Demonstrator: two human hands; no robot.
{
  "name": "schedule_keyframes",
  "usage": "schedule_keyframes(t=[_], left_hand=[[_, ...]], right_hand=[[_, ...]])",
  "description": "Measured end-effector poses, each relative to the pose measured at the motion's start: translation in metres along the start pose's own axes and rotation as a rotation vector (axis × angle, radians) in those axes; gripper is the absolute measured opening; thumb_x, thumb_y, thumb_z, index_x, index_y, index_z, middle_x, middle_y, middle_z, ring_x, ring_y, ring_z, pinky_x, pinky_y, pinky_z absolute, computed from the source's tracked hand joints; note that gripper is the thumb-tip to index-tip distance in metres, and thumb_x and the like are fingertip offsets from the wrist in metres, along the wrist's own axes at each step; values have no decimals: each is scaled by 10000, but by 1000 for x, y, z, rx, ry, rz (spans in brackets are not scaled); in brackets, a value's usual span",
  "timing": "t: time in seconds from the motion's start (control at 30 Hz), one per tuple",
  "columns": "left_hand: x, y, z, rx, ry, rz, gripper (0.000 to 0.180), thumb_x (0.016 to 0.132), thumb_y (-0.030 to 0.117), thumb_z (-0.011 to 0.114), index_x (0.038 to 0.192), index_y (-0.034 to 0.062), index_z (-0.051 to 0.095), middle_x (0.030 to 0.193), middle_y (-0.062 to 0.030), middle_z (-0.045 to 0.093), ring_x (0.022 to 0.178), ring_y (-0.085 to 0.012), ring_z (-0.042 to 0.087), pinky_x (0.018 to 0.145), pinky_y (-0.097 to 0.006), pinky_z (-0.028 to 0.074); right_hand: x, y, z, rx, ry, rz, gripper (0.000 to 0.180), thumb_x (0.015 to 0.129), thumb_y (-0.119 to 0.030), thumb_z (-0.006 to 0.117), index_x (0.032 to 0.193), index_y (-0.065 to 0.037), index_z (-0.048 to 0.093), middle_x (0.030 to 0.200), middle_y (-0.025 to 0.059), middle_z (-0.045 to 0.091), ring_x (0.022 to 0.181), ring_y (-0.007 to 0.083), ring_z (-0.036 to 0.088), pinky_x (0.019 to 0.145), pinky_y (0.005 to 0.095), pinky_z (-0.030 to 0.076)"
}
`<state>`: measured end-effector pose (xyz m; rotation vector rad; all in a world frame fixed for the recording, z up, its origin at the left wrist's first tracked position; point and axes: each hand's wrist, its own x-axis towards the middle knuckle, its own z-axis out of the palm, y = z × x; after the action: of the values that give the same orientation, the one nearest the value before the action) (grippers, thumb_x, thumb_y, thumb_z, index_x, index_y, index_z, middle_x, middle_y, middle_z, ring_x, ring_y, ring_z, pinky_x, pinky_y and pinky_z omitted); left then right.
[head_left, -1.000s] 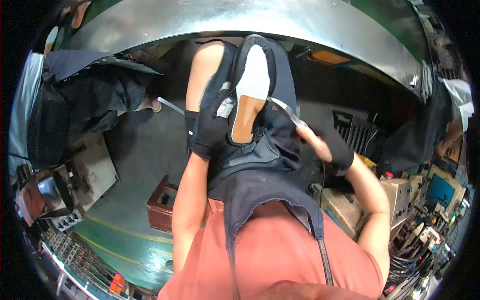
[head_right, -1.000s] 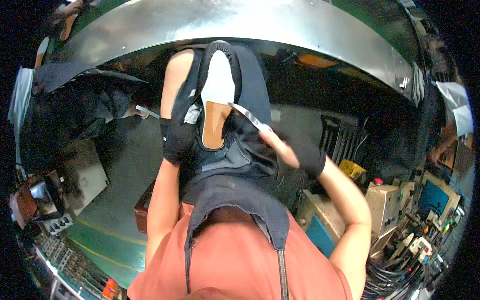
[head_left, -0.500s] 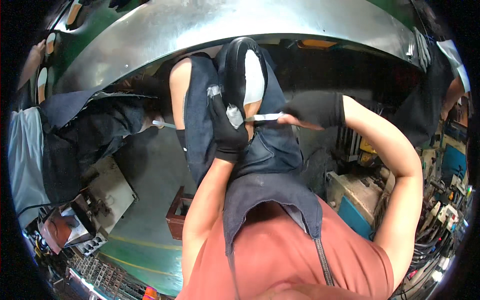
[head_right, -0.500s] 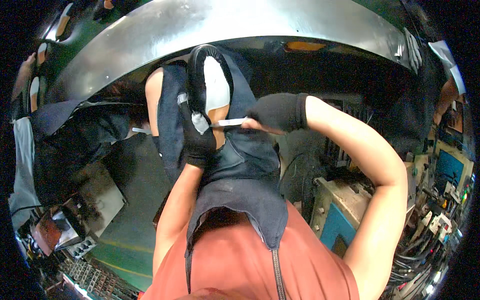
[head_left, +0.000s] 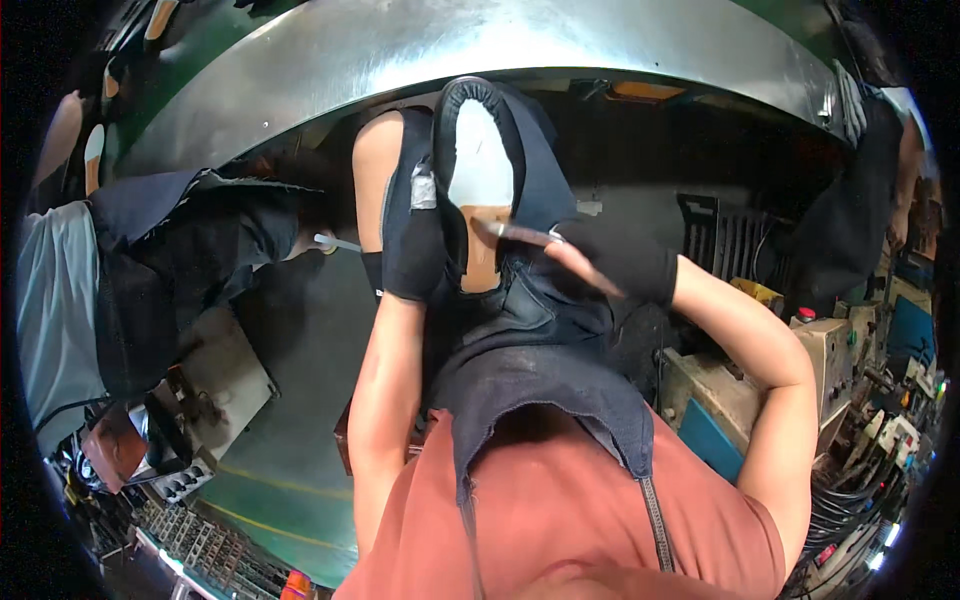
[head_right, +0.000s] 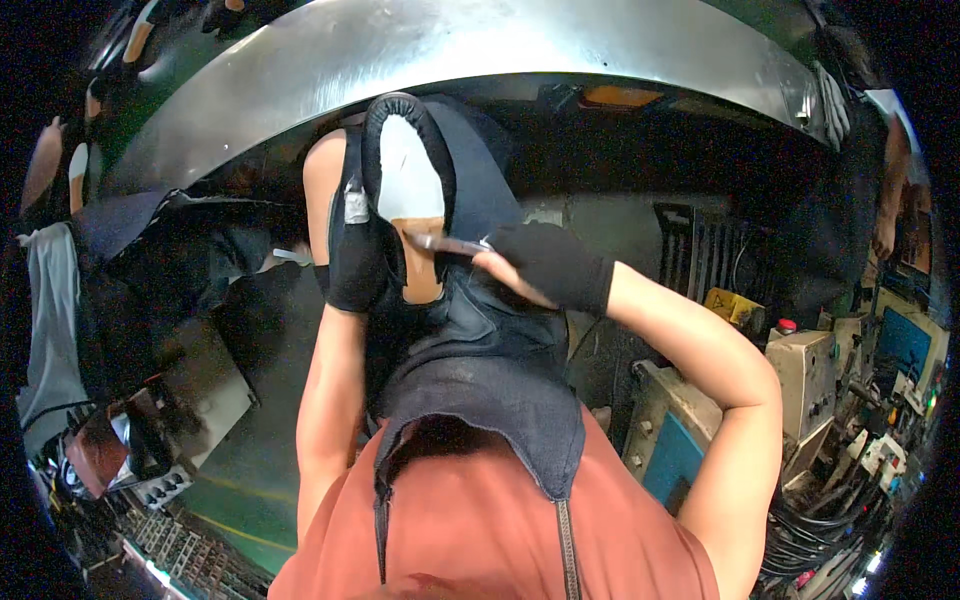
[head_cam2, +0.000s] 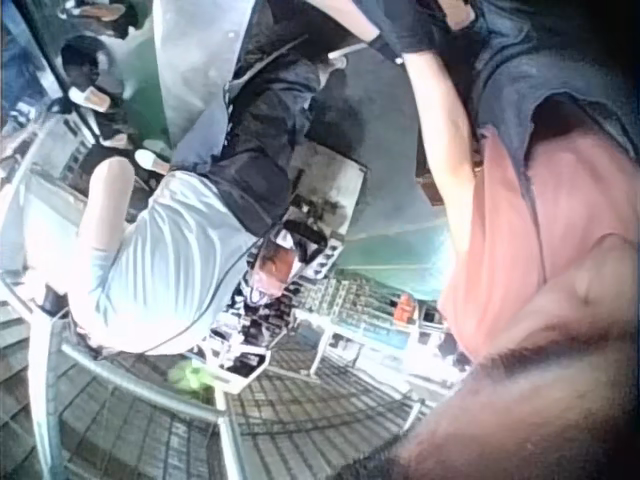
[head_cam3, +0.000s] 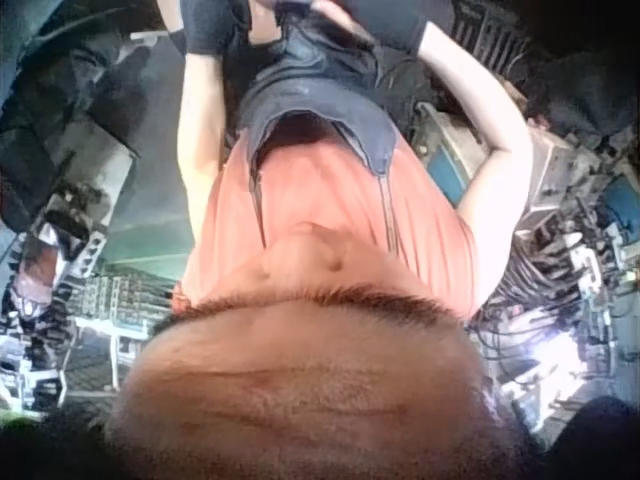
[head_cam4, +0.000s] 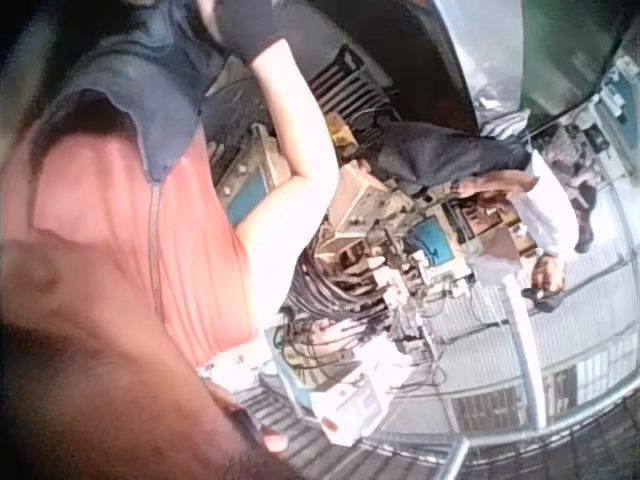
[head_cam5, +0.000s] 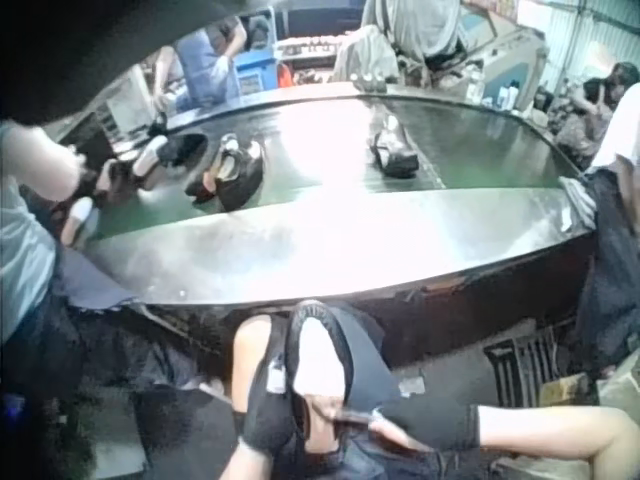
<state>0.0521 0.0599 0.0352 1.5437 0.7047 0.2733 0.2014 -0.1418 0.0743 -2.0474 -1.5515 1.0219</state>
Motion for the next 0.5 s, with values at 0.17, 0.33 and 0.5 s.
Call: schedule_keyframes(t=[0.17,0.33,0.5], left_hand=[[-1,-6,23,-285,-12,18,464,1037,331,293,1309,-7,458,1175,-119,587,1071,-223,560,948,-350,423],[10,-52,38,117,274,282,394,1000,203,398,1288,-64,422,1225,-210,523,1149,-316,505,988,-356,380],[4,-29,33,531,214,277,546,907,231,582,1304,-83,377,1231,-270,511,1185,-358,492,1003,-395,375]], right_hand=[[19,-33,-46,-1,30,-37,406,949,-370,471,862,-1,616,794,239,620,749,413,623,680,463,496],[27,-14,-24,-262,143,4,416,936,-397,495,837,-13,621,776,206,629,698,393,628,626,454,507],[11,7,-57,-383,-16,-97,390,917,-380,525,828,-13,619,778,186,631,693,372,635,649,448,512]])
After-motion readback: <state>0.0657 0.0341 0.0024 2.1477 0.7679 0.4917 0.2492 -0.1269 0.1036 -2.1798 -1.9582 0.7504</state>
